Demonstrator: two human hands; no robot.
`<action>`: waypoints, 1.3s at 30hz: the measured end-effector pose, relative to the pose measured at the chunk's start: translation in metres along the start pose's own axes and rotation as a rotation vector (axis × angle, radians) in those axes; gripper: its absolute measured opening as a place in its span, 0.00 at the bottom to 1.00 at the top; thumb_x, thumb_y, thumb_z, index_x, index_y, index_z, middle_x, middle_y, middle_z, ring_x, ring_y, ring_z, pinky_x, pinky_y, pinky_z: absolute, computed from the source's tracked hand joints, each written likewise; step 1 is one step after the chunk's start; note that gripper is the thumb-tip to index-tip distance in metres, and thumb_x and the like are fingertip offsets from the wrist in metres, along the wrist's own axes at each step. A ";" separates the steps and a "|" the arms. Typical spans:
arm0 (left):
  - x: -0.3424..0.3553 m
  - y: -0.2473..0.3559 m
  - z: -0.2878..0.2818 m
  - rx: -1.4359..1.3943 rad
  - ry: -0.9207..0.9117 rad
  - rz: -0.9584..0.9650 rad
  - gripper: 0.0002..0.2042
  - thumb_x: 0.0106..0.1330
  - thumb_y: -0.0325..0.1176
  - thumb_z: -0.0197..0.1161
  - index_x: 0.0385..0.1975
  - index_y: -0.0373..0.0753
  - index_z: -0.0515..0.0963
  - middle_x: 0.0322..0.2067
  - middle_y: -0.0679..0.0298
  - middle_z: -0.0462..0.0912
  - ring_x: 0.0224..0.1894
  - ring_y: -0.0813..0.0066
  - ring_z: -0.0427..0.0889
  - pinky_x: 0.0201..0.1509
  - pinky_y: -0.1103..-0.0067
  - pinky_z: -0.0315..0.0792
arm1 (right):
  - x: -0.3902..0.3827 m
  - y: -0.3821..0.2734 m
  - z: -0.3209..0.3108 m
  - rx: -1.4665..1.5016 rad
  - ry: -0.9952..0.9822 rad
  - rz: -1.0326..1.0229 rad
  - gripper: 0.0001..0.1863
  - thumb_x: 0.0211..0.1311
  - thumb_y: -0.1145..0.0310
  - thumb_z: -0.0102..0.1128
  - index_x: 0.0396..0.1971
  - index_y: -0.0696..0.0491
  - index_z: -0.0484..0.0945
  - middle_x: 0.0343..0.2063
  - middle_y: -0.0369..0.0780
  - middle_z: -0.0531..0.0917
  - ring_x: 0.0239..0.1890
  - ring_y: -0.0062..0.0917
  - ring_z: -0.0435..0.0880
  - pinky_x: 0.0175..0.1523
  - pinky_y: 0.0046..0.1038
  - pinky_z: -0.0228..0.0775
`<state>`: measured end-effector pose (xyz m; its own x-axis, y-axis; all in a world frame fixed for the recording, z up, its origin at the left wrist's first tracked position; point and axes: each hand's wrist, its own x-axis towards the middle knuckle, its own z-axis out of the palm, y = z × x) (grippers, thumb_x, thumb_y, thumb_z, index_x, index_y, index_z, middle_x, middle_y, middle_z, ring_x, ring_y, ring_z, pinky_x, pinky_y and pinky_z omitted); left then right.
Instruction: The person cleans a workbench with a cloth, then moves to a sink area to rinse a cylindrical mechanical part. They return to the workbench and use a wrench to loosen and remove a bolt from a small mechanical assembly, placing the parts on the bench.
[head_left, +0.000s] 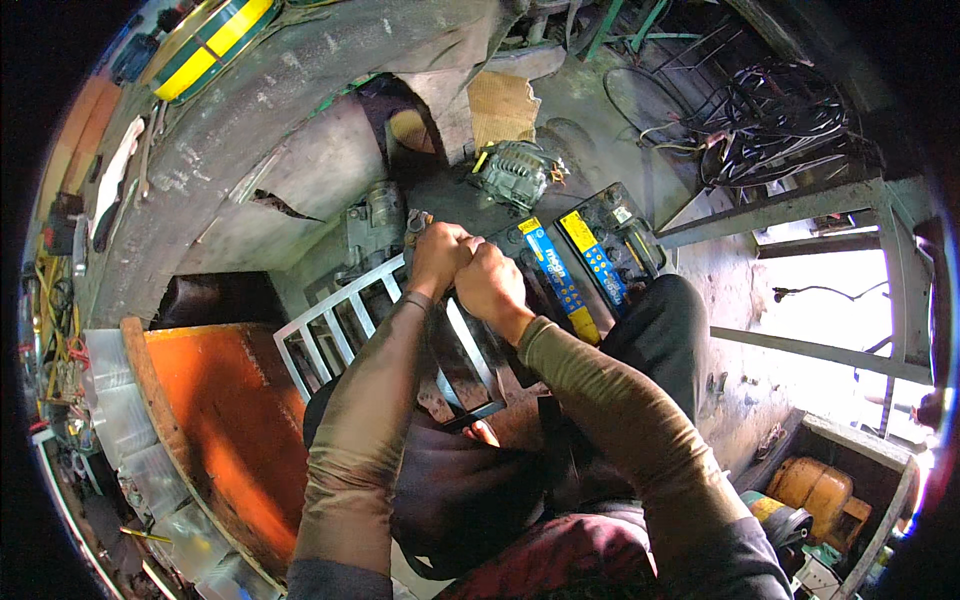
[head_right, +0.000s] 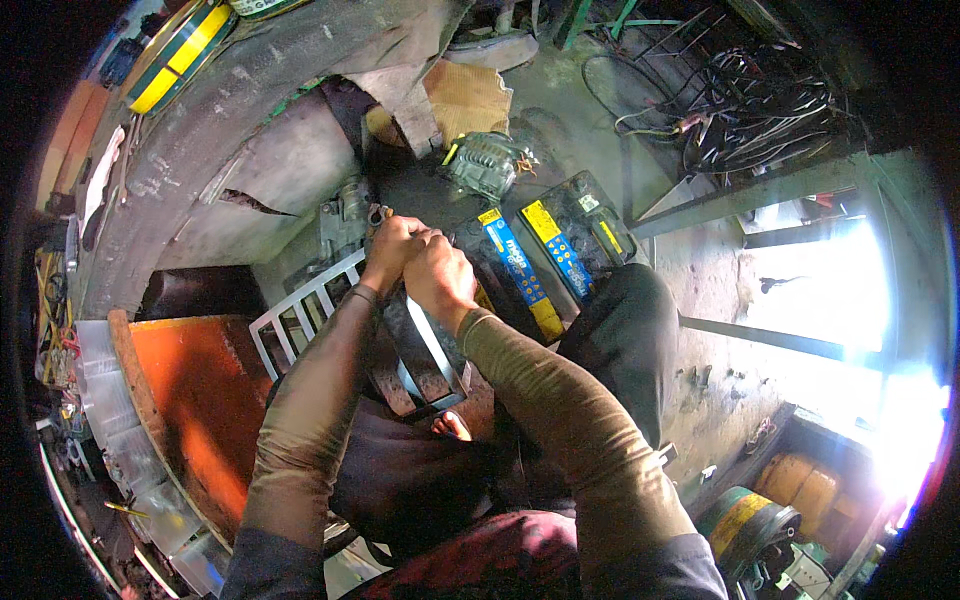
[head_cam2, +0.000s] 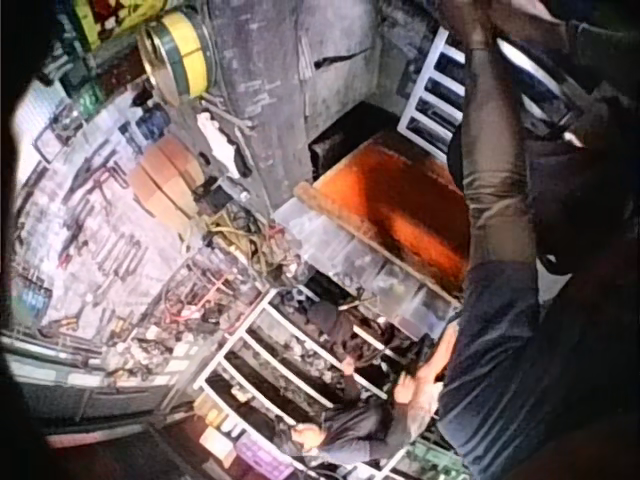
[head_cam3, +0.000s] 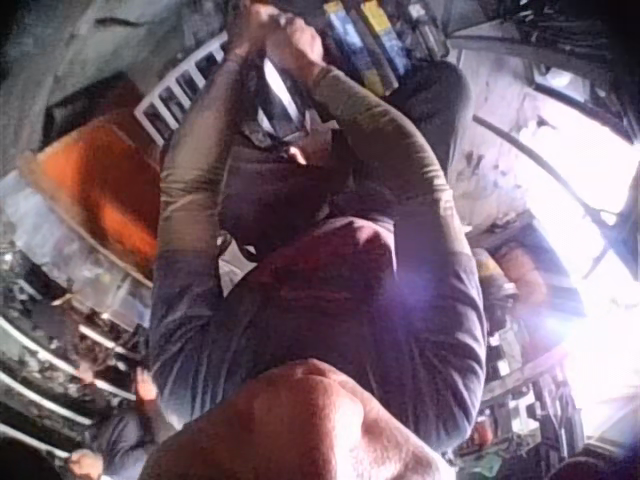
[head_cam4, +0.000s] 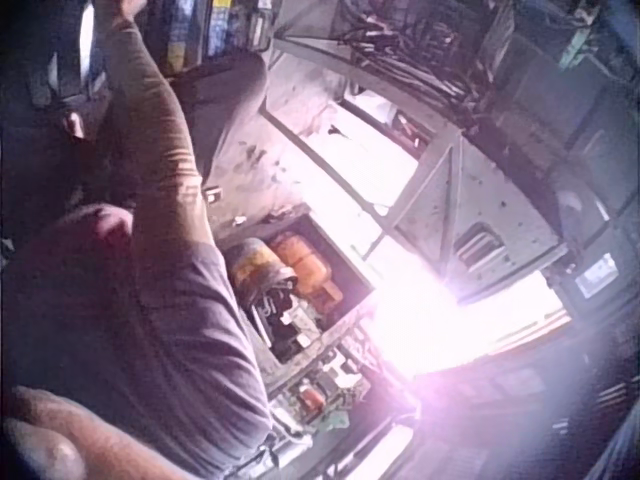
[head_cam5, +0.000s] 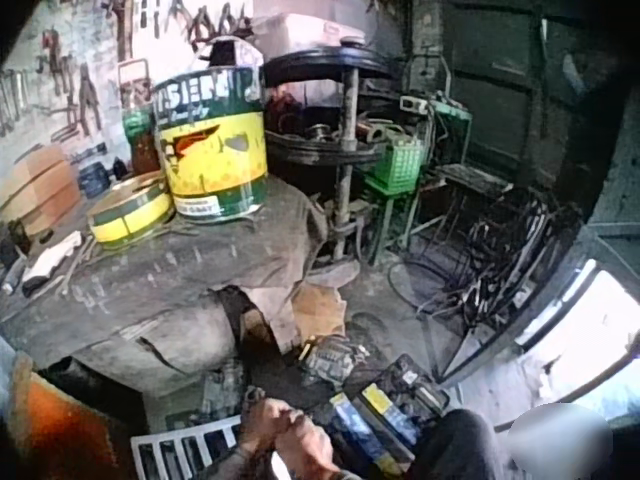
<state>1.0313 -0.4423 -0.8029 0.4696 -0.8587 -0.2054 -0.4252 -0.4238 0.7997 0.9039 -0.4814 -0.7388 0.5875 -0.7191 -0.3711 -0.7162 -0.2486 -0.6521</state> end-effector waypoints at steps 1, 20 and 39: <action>-0.003 0.002 -0.001 -0.016 -0.003 -0.024 0.17 0.62 0.46 0.70 0.33 0.34 0.88 0.31 0.49 0.89 0.34 0.55 0.89 0.42 0.66 0.80 | -0.008 -0.008 -0.005 -0.005 -0.018 0.006 0.18 0.71 0.62 0.47 0.49 0.61 0.75 0.46 0.58 0.85 0.51 0.55 0.85 0.57 0.50 0.78; 0.002 -0.008 0.002 0.107 0.026 0.016 0.17 0.63 0.47 0.73 0.36 0.36 0.89 0.31 0.50 0.89 0.35 0.55 0.90 0.42 0.65 0.80 | -0.021 -0.002 0.025 0.172 0.095 0.202 0.24 0.66 0.57 0.56 0.53 0.61 0.70 0.47 0.64 0.83 0.50 0.61 0.84 0.55 0.57 0.76; -0.038 0.021 0.019 0.228 0.029 -0.045 0.28 0.61 0.40 0.66 0.62 0.36 0.77 0.52 0.45 0.85 0.55 0.44 0.83 0.59 0.62 0.77 | -0.045 0.083 0.014 -0.146 0.170 -0.465 0.10 0.66 0.72 0.57 0.44 0.57 0.73 0.38 0.50 0.81 0.34 0.53 0.85 0.39 0.49 0.81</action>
<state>0.9897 -0.4241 -0.7892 0.5123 -0.8305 -0.2189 -0.5662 -0.5182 0.6410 0.8229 -0.4608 -0.7853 0.7957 -0.6030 0.0567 -0.4456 -0.6463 -0.6194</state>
